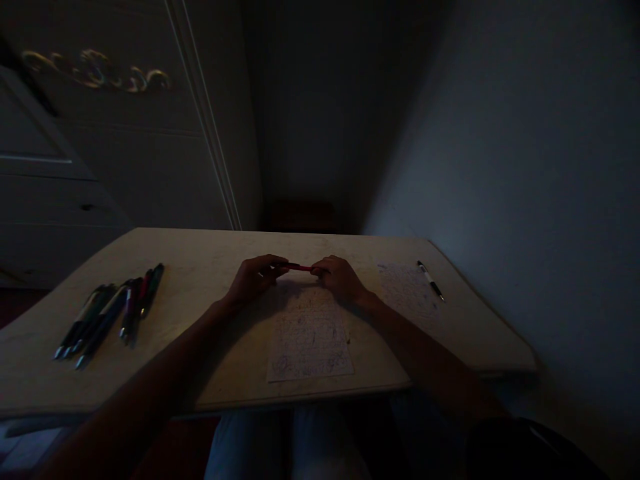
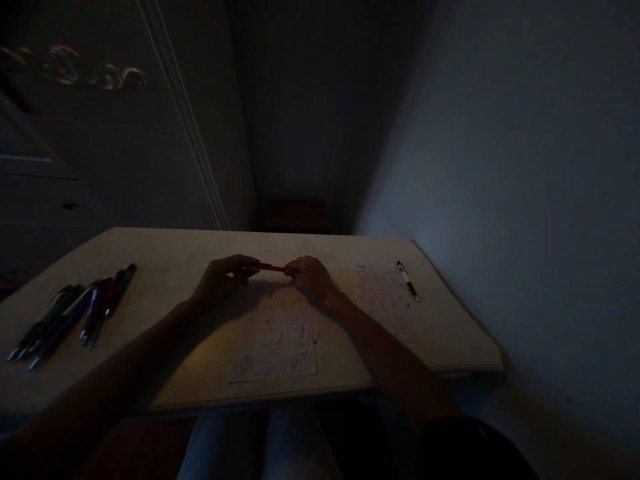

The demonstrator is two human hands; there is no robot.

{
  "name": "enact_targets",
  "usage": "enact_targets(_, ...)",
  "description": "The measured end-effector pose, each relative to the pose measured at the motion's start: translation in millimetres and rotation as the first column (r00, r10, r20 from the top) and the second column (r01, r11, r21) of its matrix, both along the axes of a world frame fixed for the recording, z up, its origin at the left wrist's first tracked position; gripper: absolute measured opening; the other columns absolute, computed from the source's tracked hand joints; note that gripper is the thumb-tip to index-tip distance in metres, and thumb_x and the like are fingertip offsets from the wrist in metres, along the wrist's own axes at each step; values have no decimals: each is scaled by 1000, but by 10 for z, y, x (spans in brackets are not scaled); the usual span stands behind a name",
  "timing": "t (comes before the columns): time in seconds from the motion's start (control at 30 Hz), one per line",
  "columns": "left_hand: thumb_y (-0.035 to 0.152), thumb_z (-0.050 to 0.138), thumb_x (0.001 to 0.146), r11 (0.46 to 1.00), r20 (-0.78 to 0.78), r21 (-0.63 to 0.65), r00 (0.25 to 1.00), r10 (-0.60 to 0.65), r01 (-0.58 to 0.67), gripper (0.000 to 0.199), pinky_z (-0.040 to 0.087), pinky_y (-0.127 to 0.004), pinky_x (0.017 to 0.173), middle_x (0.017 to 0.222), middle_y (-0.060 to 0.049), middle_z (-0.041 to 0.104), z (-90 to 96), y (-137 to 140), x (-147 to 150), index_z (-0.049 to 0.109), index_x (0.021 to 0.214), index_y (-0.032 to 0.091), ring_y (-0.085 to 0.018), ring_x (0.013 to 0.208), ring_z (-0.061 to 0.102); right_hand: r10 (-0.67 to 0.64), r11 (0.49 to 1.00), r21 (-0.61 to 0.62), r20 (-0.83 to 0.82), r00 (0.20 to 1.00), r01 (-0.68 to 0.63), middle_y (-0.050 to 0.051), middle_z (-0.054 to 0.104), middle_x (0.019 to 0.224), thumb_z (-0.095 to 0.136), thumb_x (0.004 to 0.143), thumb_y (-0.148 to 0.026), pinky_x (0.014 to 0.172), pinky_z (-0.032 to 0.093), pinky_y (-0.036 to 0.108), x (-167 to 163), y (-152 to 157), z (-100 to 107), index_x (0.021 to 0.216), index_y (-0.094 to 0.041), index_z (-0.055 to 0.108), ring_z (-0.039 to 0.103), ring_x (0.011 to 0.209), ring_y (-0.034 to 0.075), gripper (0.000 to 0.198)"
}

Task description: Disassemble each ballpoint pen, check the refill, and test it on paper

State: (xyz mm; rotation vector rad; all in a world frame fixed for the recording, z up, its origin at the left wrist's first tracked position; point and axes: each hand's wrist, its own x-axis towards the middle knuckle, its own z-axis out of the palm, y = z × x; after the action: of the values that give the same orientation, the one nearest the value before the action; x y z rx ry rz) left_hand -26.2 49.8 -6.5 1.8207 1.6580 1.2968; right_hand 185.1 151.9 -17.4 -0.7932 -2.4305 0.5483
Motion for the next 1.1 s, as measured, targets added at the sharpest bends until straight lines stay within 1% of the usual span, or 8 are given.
enact_targets(0.13, 57, 46, 89, 993, -43, -86, 996, 74, -77, 50, 38, -23, 45, 53, -3, 58, -3, -30, -13, 65, 68, 16, -13, 47, 51, 53, 998, -20, -30, 998, -54, 7, 75, 88, 64, 88, -14, 83, 45, 30, -1, 1, -12, 89, -19, 78, 65, 84, 18, 15)
enact_targets(0.23, 60, 35, 93, 984, -52, -137, 993, 105, -111, 60, 36, -25, 44, 46, -3, 53, -14, -33, -53, 60, 60, 17, -15, 45, 50, 71, 996, -48, -89, 993, -76, 6, 75, 88, 68, 86, -16, 83, 46, 30, 4, -4, 5, 89, -19, 77, 65, 85, 18, 10)
enact_targets(0.37, 62, 54, 84, 994, -38, -58, 995, 87, -90, 51, 46, -27, 55, 76, -6, 70, -24, 6, -111, 68, 98, 15, -17, 58, 61, 48, 992, -104, -172, 984, -67, 5, 73, 87, 74, 82, -20, 80, 47, 30, 26, 7, 28, 87, -19, 76, 64, 82, 16, 6)
enact_targets(0.47, 55, 73, 71, 997, -3, 62, 999, 53, -52, 65, 52, -30, 66, 103, -9, 70, -44, 48, -141, 59, 123, 18, -17, 70, 64, 5, 986, -163, -210, 978, -40, 5, 73, 86, 75, 80, -24, 75, 47, 28, 47, 28, 31, 87, -18, 75, 63, 78, 16, 8)
enact_targets(0.67, 42, 63, 79, 998, -74, 20, 995, 64, -62, 26, 48, -29, 67, 83, -7, 72, -58, 72, -152, 71, 84, 18, -21, 76, 63, -18, 971, -237, -244, 970, -41, 4, 71, 81, 76, 78, -24, 72, 47, 27, 74, 40, 40, 81, -17, 74, 62, 74, 15, 9)
enact_targets(0.9, 51, 41, 91, 984, -159, -90, 978, 137, -153, 48, 36, -27, 53, 54, -2, 55, -68, 55, -164, 60, 61, 18, -16, 54, 51, 8, 971, -229, -262, 965, -70, 4, 72, 81, 77, 77, -26, 74, 47, 28, 65, 34, 20, 80, -17, 75, 62, 74, 15, 10)
enact_targets(1.0, 54, 40, 92, 995, -84, -44, 993, 89, -93, 48, 42, -27, 58, 67, -4, 63, -82, 56, -181, 65, 75, 16, -16, 59, 56, -31, 969, -242, -281, 959, -39, 4, 72, 81, 76, 77, -28, 73, 47, 28, 67, 49, 1, 82, -17, 74, 63, 75, 16, 12)
enact_targets(1.1, 53, 64, 79, 1000, -28, 16, 999, 16, -16, 49, 49, -28, 65, 101, -9, 68, -67, 60, -164, 64, 111, 16, -17, 71, 62, -71, 963, -271, -298, 952, -13, 5, 73, 82, 75, 78, -31, 73, 48, 29, 72, 73, -15, 83, -17, 74, 64, 76, 17, 15)
